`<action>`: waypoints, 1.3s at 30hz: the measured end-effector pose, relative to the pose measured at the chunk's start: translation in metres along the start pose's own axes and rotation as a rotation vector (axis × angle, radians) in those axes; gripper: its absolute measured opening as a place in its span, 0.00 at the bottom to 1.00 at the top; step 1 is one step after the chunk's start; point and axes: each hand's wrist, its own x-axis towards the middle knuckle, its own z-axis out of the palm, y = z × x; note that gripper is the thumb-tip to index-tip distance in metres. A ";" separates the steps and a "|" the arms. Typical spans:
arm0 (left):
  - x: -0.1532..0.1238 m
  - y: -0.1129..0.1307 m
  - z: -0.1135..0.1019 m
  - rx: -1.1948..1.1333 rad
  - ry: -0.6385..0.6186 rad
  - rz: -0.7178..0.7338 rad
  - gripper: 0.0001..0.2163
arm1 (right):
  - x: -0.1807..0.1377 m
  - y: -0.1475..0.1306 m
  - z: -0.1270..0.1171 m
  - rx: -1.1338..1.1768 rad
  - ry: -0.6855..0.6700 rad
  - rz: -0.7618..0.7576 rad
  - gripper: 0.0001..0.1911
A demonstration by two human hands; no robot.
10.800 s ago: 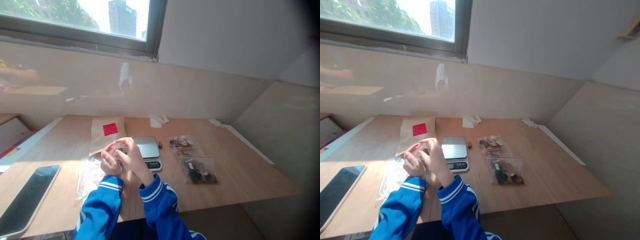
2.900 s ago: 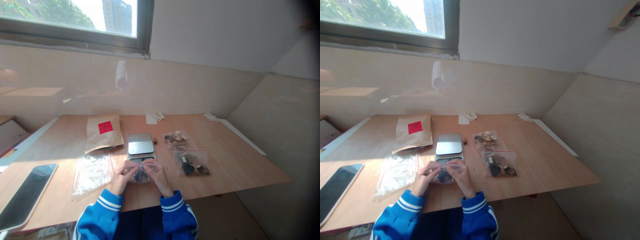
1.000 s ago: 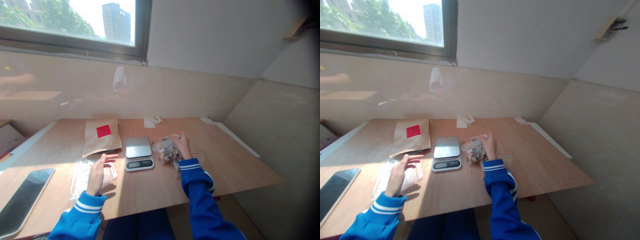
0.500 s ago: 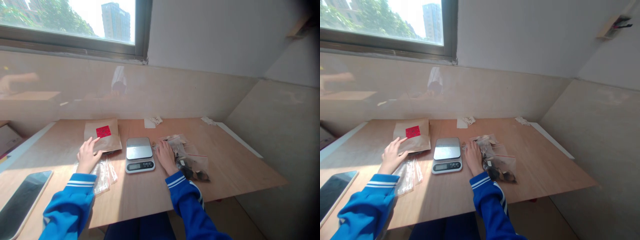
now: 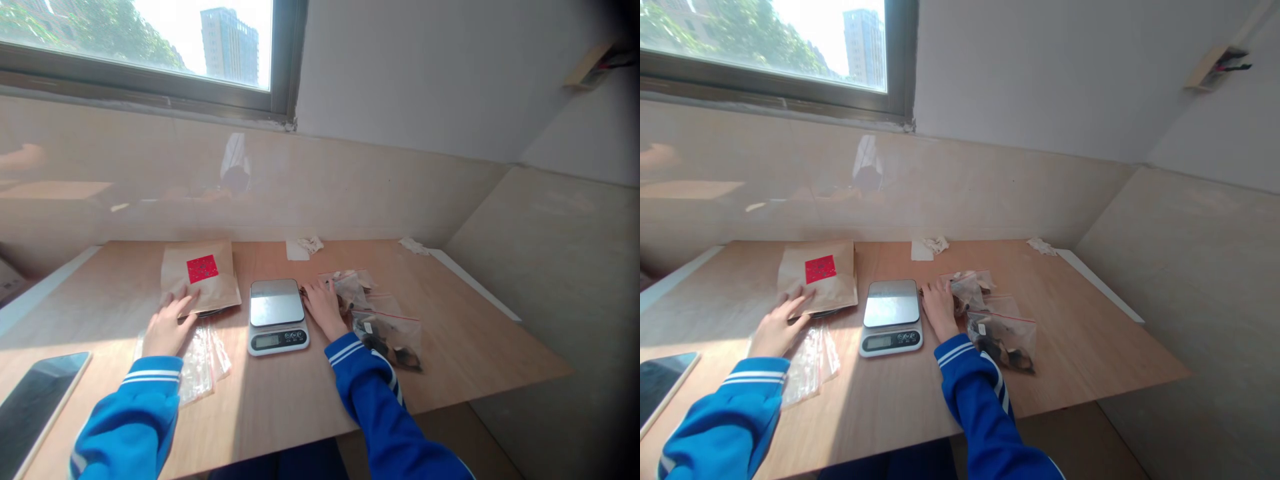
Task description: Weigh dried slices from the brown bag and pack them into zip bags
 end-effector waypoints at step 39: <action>-0.047 0.055 -0.013 -0.108 0.575 0.143 0.11 | 0.015 -0.201 -0.003 0.751 0.009 -0.184 0.14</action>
